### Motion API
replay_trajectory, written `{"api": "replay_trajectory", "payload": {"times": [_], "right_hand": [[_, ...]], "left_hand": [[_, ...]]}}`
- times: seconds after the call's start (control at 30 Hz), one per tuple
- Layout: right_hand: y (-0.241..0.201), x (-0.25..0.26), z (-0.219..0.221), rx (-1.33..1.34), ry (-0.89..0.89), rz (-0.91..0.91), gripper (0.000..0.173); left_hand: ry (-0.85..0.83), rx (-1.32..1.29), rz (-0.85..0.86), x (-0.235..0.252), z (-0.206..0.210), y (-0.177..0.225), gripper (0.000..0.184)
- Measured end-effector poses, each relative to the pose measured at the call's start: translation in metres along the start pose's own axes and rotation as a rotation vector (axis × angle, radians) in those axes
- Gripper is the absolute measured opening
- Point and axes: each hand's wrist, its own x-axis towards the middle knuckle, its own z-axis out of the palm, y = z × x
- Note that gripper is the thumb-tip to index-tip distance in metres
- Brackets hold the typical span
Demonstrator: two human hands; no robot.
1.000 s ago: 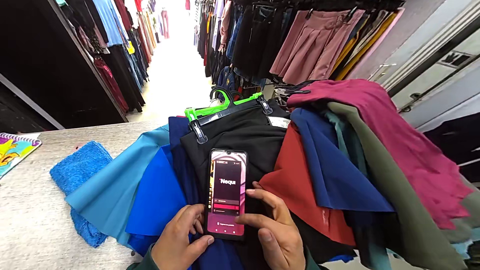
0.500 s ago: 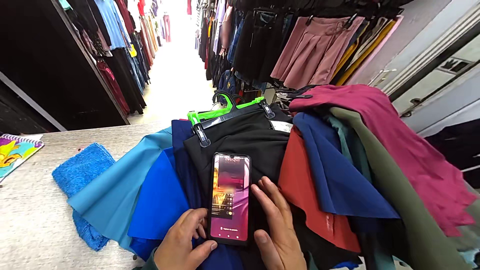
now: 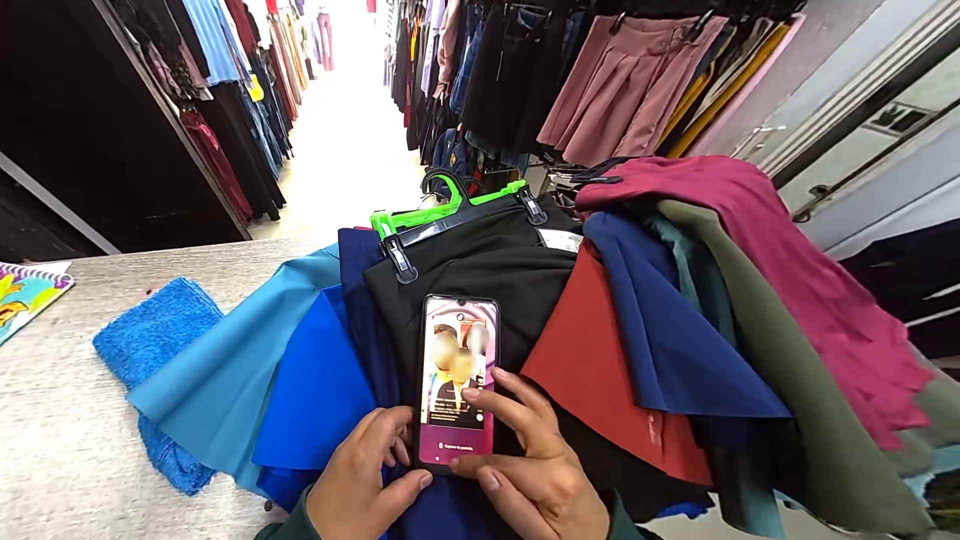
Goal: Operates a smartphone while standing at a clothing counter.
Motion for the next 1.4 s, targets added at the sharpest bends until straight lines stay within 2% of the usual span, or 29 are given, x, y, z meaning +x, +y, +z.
{"api": "replay_trajectory", "payload": {"times": [0.13,0.37,0.6,0.8,1.0,1.1,1.2,1.3,1.4], "right_hand": [[0.003,-0.005,-0.002,0.041,0.067,0.038,0.044],[-0.001,0.000,-0.002,-0.046,0.121,0.171,0.053],[-0.001,0.004,-0.001,-0.103,0.180,0.193,0.053],[0.003,0.010,0.002,-0.138,0.128,0.197,0.052],[0.005,0.011,0.004,-0.018,0.169,0.132,0.044],[0.004,0.010,0.007,-0.038,0.175,0.170,0.043],[0.010,0.007,0.006,-0.153,0.156,0.249,0.070],[0.007,0.006,0.004,-0.049,0.180,0.191,0.062],[0.005,0.006,0.003,-0.007,0.129,0.152,0.065]], "left_hand": [[0.000,-0.004,0.018,0.000,0.000,-0.001,0.049],[-0.001,-0.005,0.034,0.002,-0.001,0.000,0.049],[-0.022,0.010,0.041,0.003,-0.004,0.002,0.049],[-0.021,-0.008,0.026,0.003,-0.004,0.002,0.049],[-0.007,0.011,0.040,0.002,-0.003,0.000,0.050],[-0.009,0.013,0.036,0.002,-0.003,0.000,0.050],[-0.005,0.006,0.032,0.002,-0.003,-0.001,0.050],[0.006,0.018,0.036,0.002,-0.002,0.000,0.050],[-0.003,0.017,0.035,0.002,-0.002,0.000,0.049]]}}
